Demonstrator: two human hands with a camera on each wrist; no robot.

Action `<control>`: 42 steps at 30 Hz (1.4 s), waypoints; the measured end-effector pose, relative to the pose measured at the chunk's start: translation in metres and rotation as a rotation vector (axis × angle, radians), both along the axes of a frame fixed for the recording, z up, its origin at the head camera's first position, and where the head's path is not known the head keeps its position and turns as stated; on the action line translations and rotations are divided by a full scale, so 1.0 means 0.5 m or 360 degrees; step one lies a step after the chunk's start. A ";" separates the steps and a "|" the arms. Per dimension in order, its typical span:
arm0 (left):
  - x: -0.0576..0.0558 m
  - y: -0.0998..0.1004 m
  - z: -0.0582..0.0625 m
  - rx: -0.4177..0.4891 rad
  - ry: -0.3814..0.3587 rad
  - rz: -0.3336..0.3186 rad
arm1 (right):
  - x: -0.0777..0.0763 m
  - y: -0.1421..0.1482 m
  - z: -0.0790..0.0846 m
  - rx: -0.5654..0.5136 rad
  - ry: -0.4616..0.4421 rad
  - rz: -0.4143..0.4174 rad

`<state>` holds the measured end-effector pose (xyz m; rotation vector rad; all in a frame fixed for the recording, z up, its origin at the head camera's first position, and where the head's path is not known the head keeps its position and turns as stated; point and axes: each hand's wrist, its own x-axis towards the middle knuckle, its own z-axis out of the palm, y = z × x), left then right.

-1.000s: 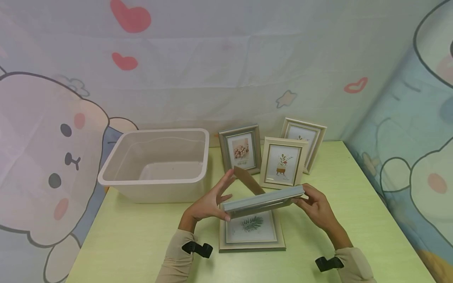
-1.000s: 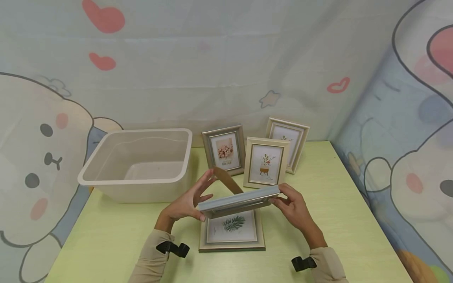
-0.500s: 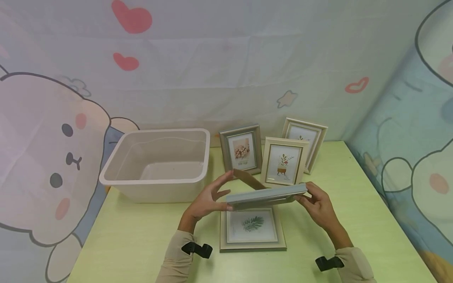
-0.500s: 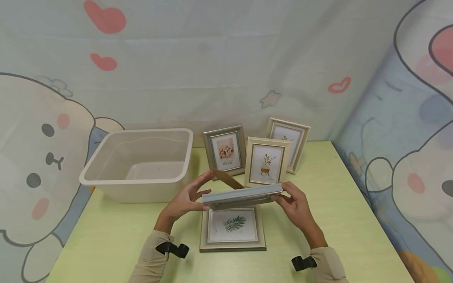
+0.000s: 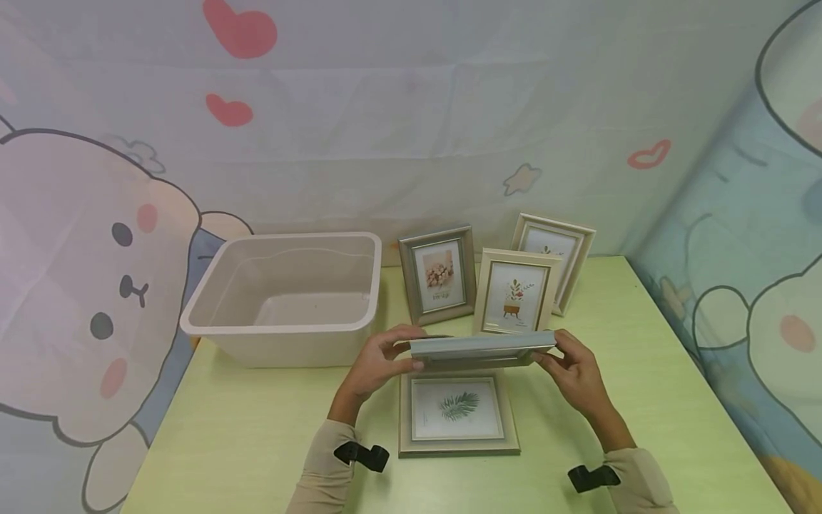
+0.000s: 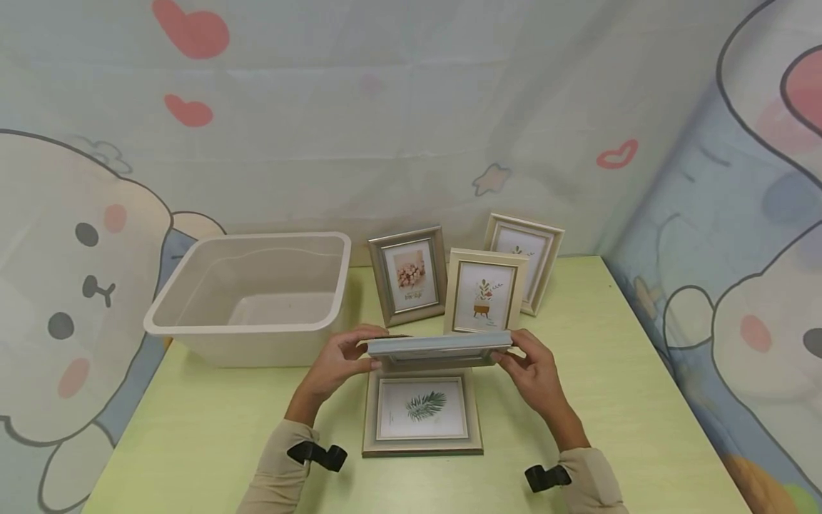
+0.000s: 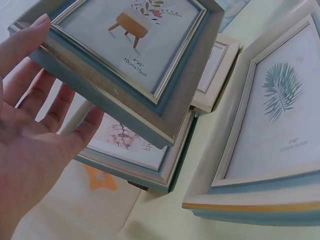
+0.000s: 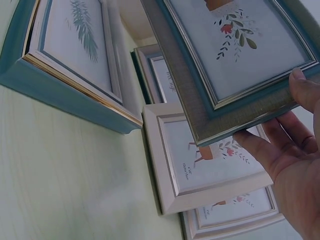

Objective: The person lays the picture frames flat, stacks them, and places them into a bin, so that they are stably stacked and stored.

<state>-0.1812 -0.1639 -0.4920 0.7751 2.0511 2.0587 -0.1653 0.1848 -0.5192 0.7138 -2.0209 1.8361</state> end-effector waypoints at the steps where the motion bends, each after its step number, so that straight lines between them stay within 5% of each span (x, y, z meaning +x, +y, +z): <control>1: 0.001 0.001 0.000 0.0002 0.0006 0.0004 | 0.001 0.000 0.000 0.0006 -0.0006 -0.0005; 8: 0.004 0.004 -0.001 -0.0009 -0.0075 0.0070 | 0.005 -0.001 0.004 0.0105 -0.0092 -0.0105; 15: 0.001 0.020 -0.005 0.0033 -0.0109 0.0487 | 0.002 -0.004 -0.007 0.0233 -0.0256 -0.0146; 19: -0.005 0.029 -0.013 0.0098 -0.0096 0.0628 | -0.002 -0.008 -0.010 0.0240 -0.0397 -0.0104; 31: 0.000 0.041 -0.032 0.0057 -0.0282 0.0797 | 0.002 -0.020 -0.017 0.0228 -0.0964 -0.0103; 39: 0.005 0.032 -0.055 -0.0072 -0.0524 0.0842 | 0.003 -0.026 -0.029 0.0299 -0.1099 -0.0069; 42: 0.014 0.029 -0.045 -0.0122 -0.0560 0.0819 | 0.004 -0.029 -0.032 0.0314 -0.1146 -0.0048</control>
